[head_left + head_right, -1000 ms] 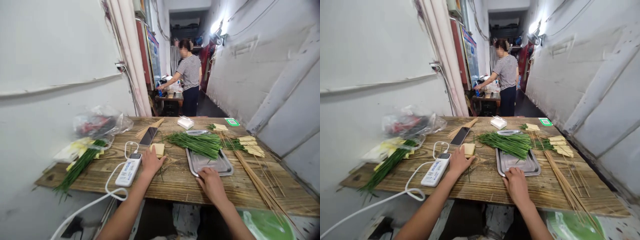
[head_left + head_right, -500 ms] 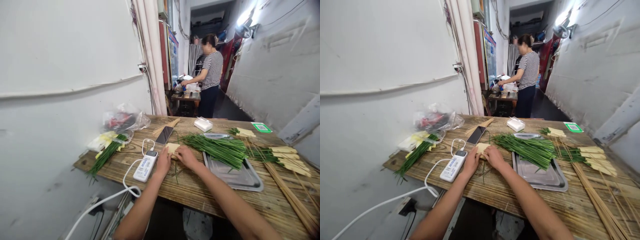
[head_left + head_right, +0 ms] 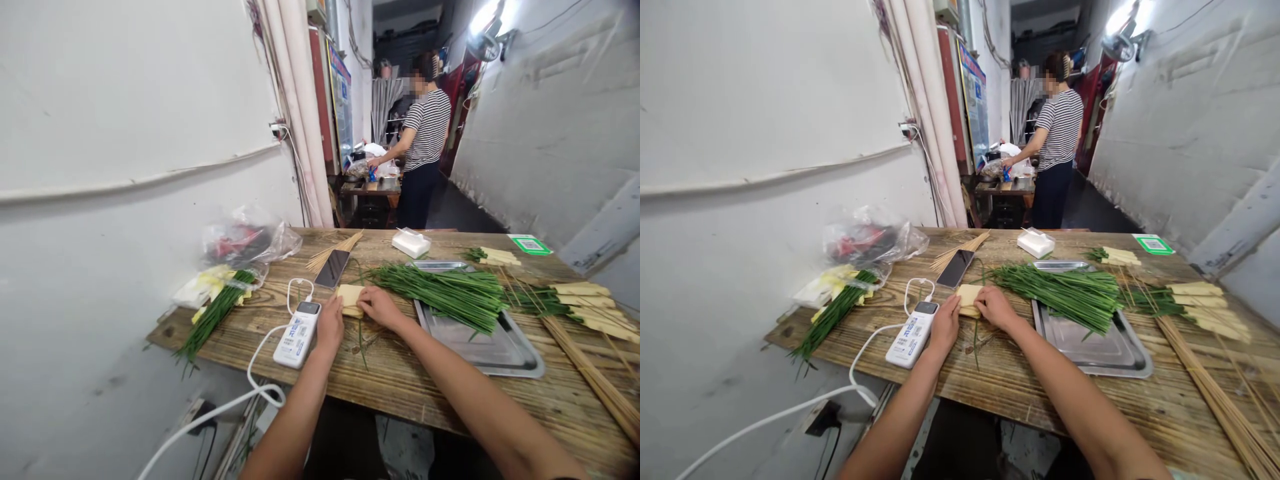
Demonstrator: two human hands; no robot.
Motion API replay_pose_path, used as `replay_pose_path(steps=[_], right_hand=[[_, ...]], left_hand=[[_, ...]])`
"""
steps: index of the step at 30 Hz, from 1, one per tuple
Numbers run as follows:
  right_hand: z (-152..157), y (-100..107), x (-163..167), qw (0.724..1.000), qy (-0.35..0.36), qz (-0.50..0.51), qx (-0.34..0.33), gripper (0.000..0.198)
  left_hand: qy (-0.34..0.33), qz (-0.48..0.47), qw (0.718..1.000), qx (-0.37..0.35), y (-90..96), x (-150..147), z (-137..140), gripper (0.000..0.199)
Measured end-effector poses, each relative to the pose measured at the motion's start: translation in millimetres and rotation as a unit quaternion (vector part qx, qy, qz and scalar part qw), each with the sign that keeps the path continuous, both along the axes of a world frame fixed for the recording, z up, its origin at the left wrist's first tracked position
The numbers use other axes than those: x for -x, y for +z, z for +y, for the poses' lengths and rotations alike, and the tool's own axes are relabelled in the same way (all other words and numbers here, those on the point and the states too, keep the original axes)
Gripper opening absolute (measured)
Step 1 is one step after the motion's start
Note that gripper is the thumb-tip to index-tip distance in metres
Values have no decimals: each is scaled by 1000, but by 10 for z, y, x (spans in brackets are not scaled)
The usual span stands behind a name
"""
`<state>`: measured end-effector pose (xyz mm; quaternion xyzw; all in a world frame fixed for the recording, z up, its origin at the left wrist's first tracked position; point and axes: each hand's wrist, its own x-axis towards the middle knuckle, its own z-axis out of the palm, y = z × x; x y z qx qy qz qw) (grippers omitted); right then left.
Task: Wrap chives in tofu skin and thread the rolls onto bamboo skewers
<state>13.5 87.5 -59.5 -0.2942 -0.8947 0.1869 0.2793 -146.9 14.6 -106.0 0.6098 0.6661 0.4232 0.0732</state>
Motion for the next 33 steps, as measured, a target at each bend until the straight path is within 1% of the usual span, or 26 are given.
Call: replay_pose_path(steps=[4, 8, 14, 19, 25, 29, 33], right_hand=[[1, 15, 13, 1000, 0, -8, 4, 17], [0, 12, 6, 1000, 3, -17, 7, 13], [-58, 32, -1, 999, -6, -31, -10, 12], [-67, 46, 3, 999, -5, -35, -15, 5], [-60, 51, 24, 999, 6, -37, -10, 11], [-69, 60, 49, 1000, -17, -26, -7, 14], [29, 109, 69, 998, -61, -7, 8, 15]], left_hand=[[3, -9, 1000, -3, -17, -4, 20, 33], [14, -22, 1000, -7, -14, 2, 28, 29], [7, -40, 999, -27, 59, -12, -7, 26], [4, -41, 998, -38, 92, -37, -17, 26], [19, -40, 997, -67, 65, -44, 10, 22], [20, -39, 995, -85, 33, -47, 33, 25], [38, -31, 991, -128, -7, -48, 65, 29]])
